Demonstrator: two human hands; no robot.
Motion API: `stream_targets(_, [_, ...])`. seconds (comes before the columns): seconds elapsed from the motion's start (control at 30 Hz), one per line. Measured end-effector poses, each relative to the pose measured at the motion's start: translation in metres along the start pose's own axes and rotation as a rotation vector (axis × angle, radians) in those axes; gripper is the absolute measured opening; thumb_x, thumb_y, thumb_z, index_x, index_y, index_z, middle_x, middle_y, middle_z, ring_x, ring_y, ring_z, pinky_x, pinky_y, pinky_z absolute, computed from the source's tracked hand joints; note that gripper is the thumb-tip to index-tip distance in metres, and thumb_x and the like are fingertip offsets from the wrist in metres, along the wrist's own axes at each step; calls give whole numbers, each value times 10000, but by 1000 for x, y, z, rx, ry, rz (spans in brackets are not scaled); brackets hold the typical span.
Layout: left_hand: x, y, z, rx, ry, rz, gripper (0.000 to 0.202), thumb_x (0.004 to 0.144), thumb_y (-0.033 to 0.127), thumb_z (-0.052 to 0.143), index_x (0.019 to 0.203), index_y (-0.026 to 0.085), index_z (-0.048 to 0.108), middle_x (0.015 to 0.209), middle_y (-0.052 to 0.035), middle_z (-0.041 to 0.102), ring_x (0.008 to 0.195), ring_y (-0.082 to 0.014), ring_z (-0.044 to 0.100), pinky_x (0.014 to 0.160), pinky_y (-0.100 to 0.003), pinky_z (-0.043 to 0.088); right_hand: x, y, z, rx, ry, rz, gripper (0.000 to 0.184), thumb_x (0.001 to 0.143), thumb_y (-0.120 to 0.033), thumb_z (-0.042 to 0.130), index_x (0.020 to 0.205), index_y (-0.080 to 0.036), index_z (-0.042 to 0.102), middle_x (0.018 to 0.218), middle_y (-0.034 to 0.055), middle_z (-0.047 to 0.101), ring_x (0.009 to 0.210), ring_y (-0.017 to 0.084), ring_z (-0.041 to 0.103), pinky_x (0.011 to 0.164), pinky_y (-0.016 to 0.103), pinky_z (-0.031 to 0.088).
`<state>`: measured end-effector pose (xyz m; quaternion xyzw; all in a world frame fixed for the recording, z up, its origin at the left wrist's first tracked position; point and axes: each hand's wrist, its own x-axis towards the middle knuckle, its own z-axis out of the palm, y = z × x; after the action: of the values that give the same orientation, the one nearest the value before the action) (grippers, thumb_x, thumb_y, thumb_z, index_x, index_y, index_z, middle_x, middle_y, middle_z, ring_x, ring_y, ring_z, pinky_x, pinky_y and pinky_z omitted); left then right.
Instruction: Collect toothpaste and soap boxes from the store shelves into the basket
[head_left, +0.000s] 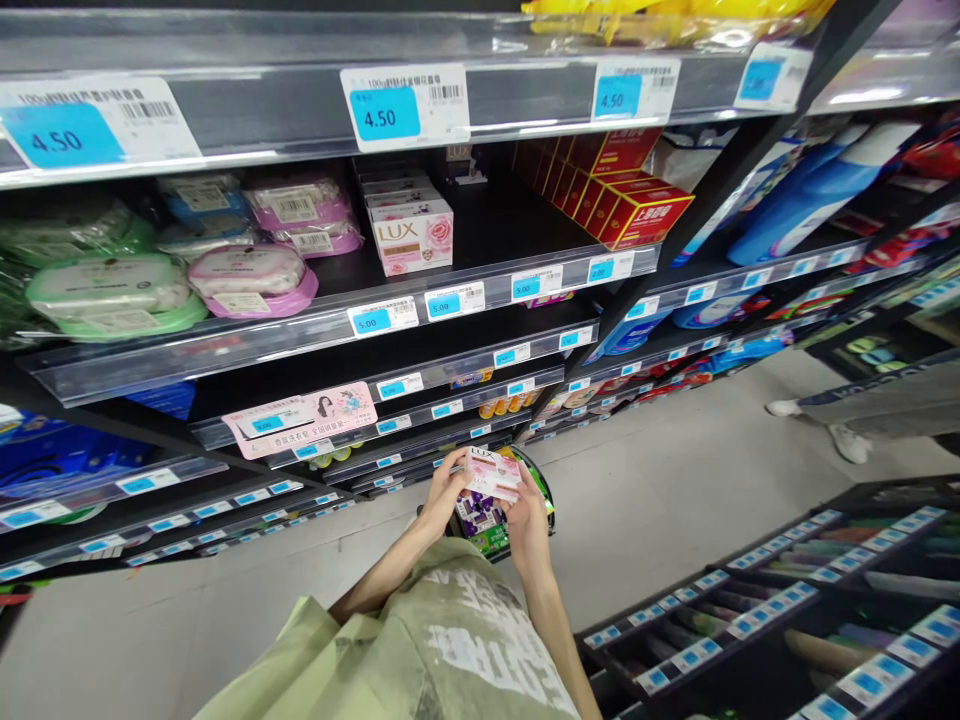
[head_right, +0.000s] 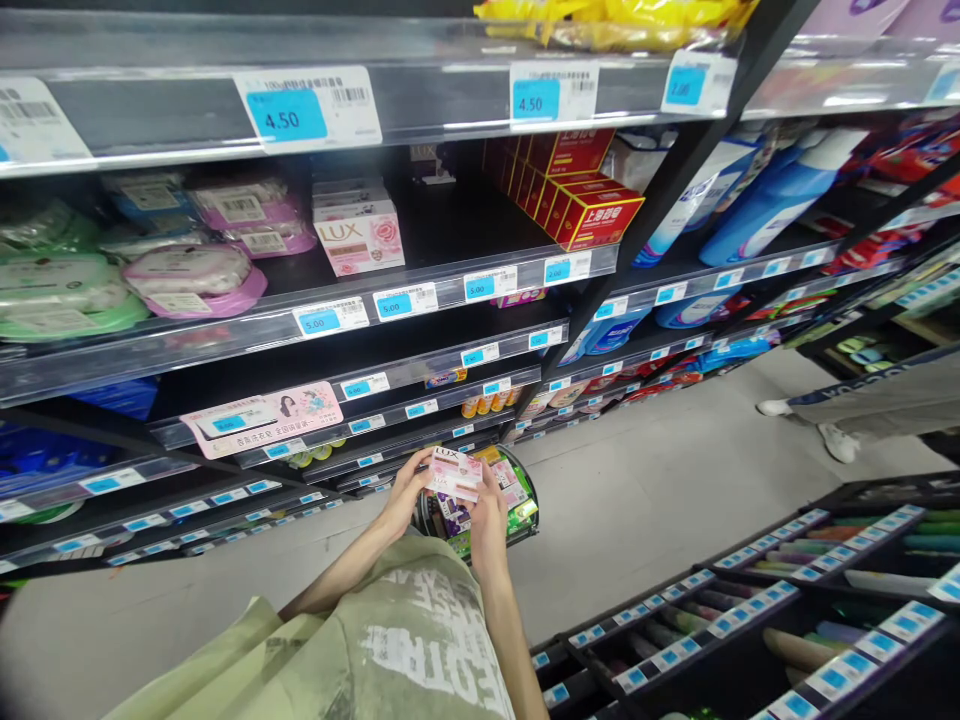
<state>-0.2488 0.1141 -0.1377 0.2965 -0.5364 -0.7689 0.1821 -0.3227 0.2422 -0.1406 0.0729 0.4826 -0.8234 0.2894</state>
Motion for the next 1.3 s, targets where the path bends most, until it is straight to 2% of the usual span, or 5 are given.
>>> stream_targets(0.17, [7,4,-9,-49,-195,129,749,669,200,709,1404,252,576,1417,-86,624,1039,-222,648,856,-310,500,-6,2,1,-83,-41,-124,747,685,-297,846,1379,-255,577,1407,82,645,1313,282,584,1097,459,468])
stream_targets(0.23, [11,7,-10,-32,-230,170,780,644,154,715,1406,243,572,1408,-103,643,1141,-257,642,928,-343,500,-8,2,0,-122,-56,-130,843,660,-268,875,1427,-271,525,1351,83,683,1244,276,636,1088,471,478])
stream_targets(0.33, [15,7,-8,8,-229,210,760,657,79,665,1397,227,568,1253,-95,739,1142,-254,667,978,-373,500,-9,1,-3,-254,-83,-170,627,617,-236,896,1210,-231,692,1186,96,754,1087,293,705,991,460,539])
stream_targets(0.6, [11,-6,-3,117,-185,284,731,632,-4,602,1338,186,592,1050,-62,800,1044,-224,716,1004,-374,503,-3,1,-7,-315,-118,-300,337,587,-190,892,894,-218,756,1035,76,773,1052,281,695,1023,497,514])
stream_targets(1.3, [13,4,2,11,-175,172,777,486,-7,548,1235,180,638,967,-36,804,936,-222,699,841,-298,490,4,9,-20,-281,-121,-135,448,572,-114,813,998,-227,733,1081,34,775,1017,261,712,876,358,553])
